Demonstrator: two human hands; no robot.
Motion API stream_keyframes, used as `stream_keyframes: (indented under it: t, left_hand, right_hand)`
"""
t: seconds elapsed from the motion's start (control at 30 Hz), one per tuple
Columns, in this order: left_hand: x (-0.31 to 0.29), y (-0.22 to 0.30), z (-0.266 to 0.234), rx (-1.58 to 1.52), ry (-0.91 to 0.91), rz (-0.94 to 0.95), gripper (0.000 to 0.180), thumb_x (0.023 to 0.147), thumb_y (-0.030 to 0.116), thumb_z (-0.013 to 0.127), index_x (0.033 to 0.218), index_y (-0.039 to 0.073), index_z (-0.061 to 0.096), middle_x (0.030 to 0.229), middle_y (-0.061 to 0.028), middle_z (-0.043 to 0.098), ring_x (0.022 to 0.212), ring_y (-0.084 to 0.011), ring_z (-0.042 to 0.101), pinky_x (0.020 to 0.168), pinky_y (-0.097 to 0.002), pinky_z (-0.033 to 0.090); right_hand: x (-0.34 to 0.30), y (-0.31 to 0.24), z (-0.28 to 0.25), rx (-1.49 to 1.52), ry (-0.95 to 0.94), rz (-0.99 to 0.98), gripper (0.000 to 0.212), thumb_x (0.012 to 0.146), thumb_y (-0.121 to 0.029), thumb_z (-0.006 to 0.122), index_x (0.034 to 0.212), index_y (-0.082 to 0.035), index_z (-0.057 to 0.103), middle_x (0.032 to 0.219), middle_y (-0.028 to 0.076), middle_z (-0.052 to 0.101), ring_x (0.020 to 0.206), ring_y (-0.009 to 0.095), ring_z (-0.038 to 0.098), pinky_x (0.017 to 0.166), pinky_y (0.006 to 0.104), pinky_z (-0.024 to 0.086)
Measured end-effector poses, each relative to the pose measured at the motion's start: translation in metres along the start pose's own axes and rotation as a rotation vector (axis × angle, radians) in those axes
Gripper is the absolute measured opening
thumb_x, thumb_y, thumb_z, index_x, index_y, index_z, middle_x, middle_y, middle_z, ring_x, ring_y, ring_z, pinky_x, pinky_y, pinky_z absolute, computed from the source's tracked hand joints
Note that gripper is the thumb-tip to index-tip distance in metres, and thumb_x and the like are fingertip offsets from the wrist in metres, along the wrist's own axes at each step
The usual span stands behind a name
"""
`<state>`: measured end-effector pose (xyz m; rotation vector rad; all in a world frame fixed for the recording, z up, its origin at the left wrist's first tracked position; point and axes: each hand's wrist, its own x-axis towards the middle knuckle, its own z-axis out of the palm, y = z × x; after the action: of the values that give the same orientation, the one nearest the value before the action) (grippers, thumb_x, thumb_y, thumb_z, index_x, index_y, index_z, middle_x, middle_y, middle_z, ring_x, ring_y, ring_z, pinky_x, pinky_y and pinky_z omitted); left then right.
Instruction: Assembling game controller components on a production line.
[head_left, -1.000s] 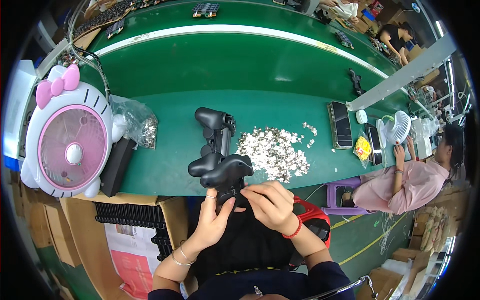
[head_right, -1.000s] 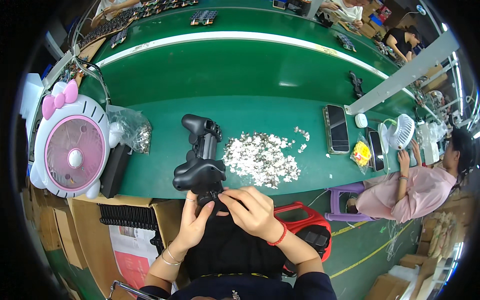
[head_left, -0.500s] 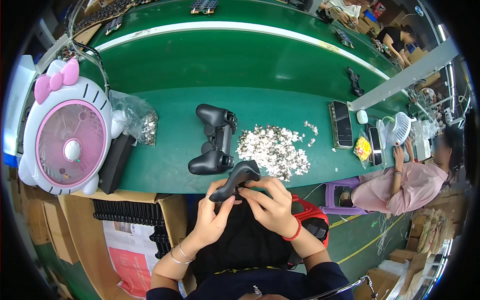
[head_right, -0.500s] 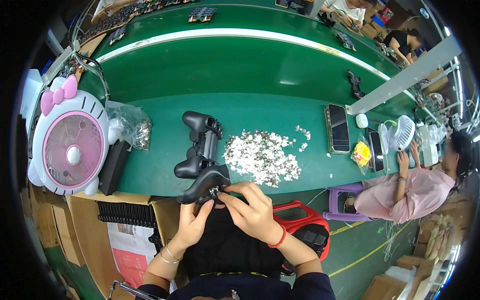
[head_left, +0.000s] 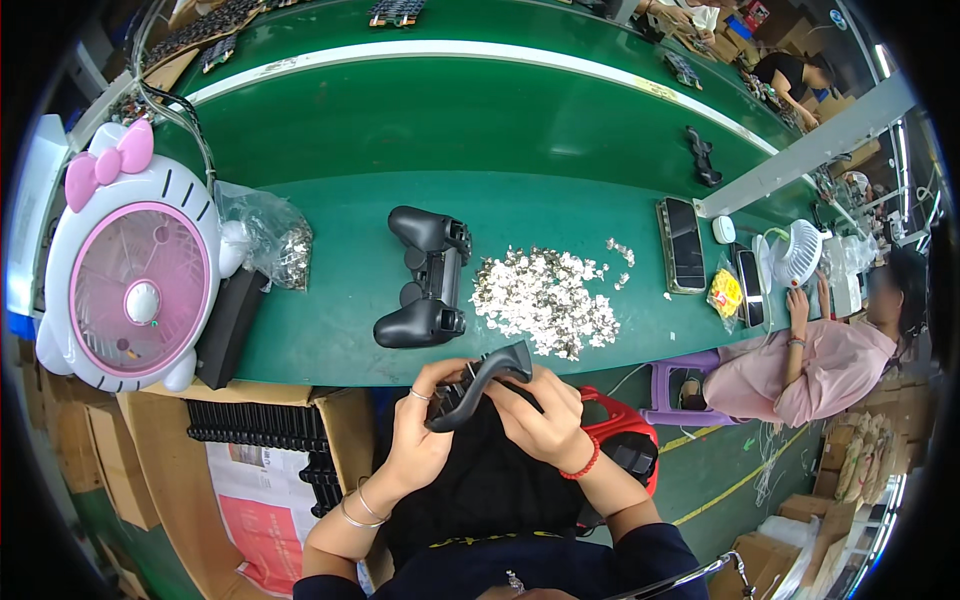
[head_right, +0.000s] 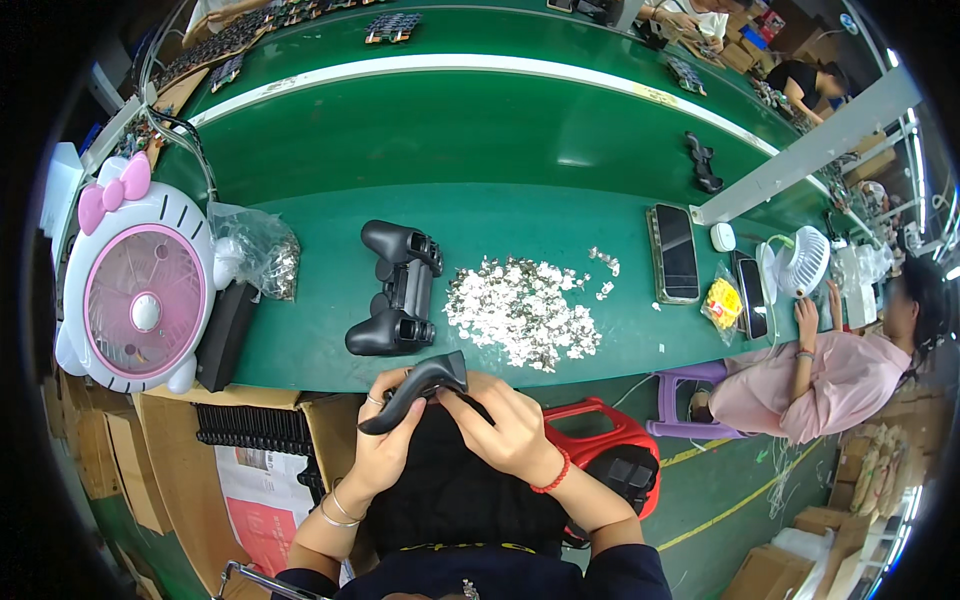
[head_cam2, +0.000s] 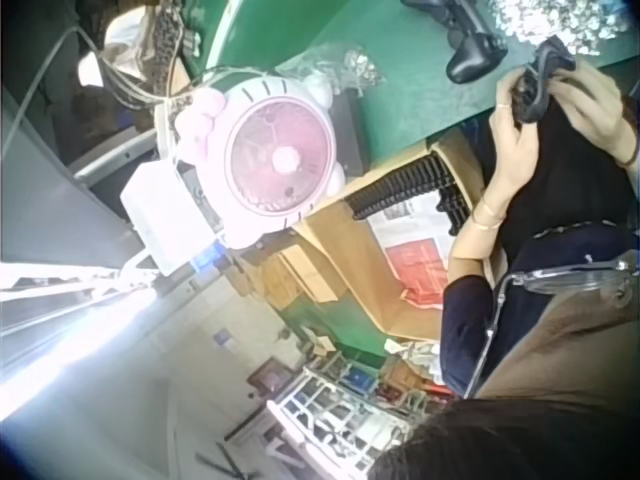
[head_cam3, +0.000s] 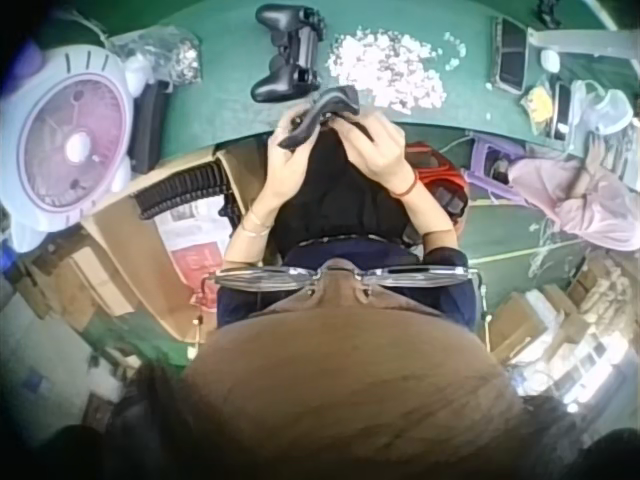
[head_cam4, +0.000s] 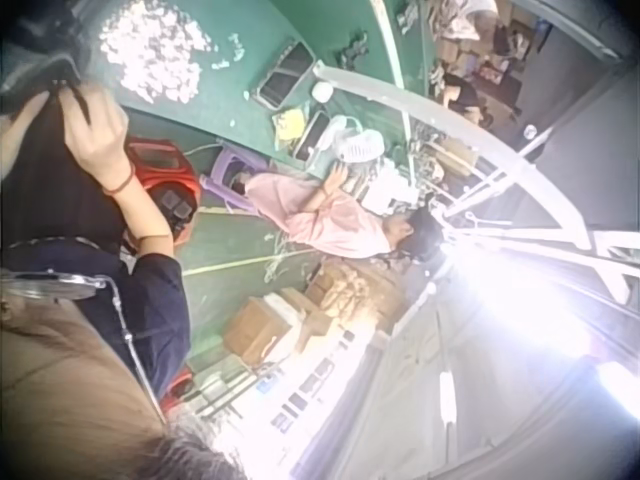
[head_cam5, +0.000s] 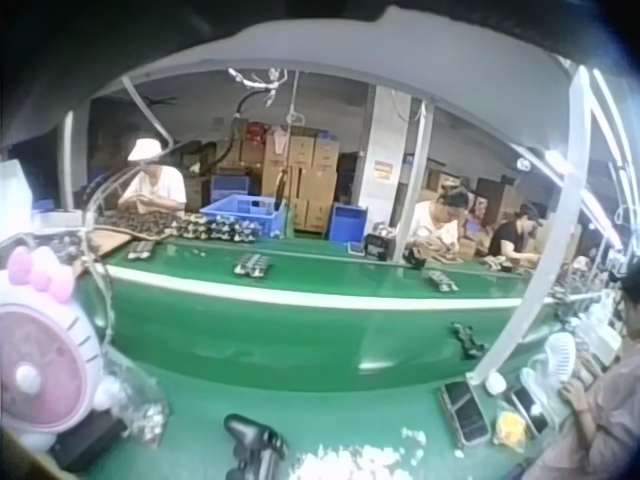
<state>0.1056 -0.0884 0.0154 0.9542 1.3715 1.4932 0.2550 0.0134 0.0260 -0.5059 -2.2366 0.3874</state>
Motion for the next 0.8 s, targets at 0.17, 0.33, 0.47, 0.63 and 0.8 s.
stream_keyframes:
  t: [0.17, 0.33, 0.47, 0.63, 0.8]
  left_hand:
    - [0.007, 0.008, 0.001, -0.064, -0.034, 0.036, 0.035, 0.096, 0.0, 0.056, 0.13, -0.002, 0.054, 0.133, -0.0184, 0.066, 0.128, -0.0255, 0.06, 0.11, -0.0351, 0.043]
    - [0.008, 0.007, -0.006, 0.023, -0.129, 0.074, 0.046, 0.084, -0.016, 0.055, 0.128, -0.003, 0.058, 0.143, -0.0247, 0.055, 0.135, -0.0318, 0.055, 0.114, -0.0392, 0.042]
    - [0.008, 0.01, -0.003, 0.111, -0.099, 0.159, 0.052, 0.076, -0.022, 0.046, 0.122, -0.003, 0.063, 0.13, -0.017, 0.067, 0.136, -0.0358, 0.053, 0.113, -0.0445, 0.044]
    - [0.012, 0.008, -0.004, 0.192, -0.109, 0.254, 0.052, 0.075, -0.021, 0.048, 0.12, -0.002, 0.065, 0.128, -0.0164, 0.068, 0.132, -0.0364, 0.056, 0.112, -0.0444, 0.044]
    - [0.015, 0.009, -0.007, 0.191, -0.105, 0.278, 0.045, 0.078, -0.018, 0.056, 0.119, -0.001, 0.065, 0.128, -0.017, 0.068, 0.128, -0.0346, 0.059, 0.11, -0.0426, 0.046]
  right_hand:
    - [-0.01, 0.01, -0.003, 0.032, -0.036, -0.103, 0.024, 0.074, 0.004, 0.074, 0.098, 0.001, 0.074, 0.104, 0.021, 0.072, 0.092, 0.031, 0.073, 0.075, 0.0348, 0.061]
    - [-0.018, 0.013, 0.005, 0.141, 0.062, -0.053, 0.02, 0.081, -0.004, 0.071, 0.095, 0.009, 0.069, 0.104, 0.025, 0.071, 0.096, 0.036, 0.074, 0.068, 0.0341, 0.062]
    - [-0.027, 0.013, 0.005, 0.25, 0.028, 0.065, 0.028, 0.084, -0.003, 0.072, 0.107, 0.012, 0.067, 0.114, 0.027, 0.07, 0.1, 0.036, 0.073, 0.084, 0.0374, 0.061]
    - [-0.021, 0.011, 0.005, 0.25, 0.042, 0.048, 0.03, 0.082, -0.005, 0.075, 0.106, 0.01, 0.067, 0.109, 0.025, 0.072, 0.099, 0.035, 0.074, 0.085, 0.0386, 0.06]
    - [-0.003, 0.005, -0.002, 0.299, 0.132, 0.119, 0.037, 0.069, 0.007, 0.078, 0.105, 0.005, 0.071, 0.103, 0.018, 0.073, 0.092, 0.033, 0.073, 0.08, 0.037, 0.059]
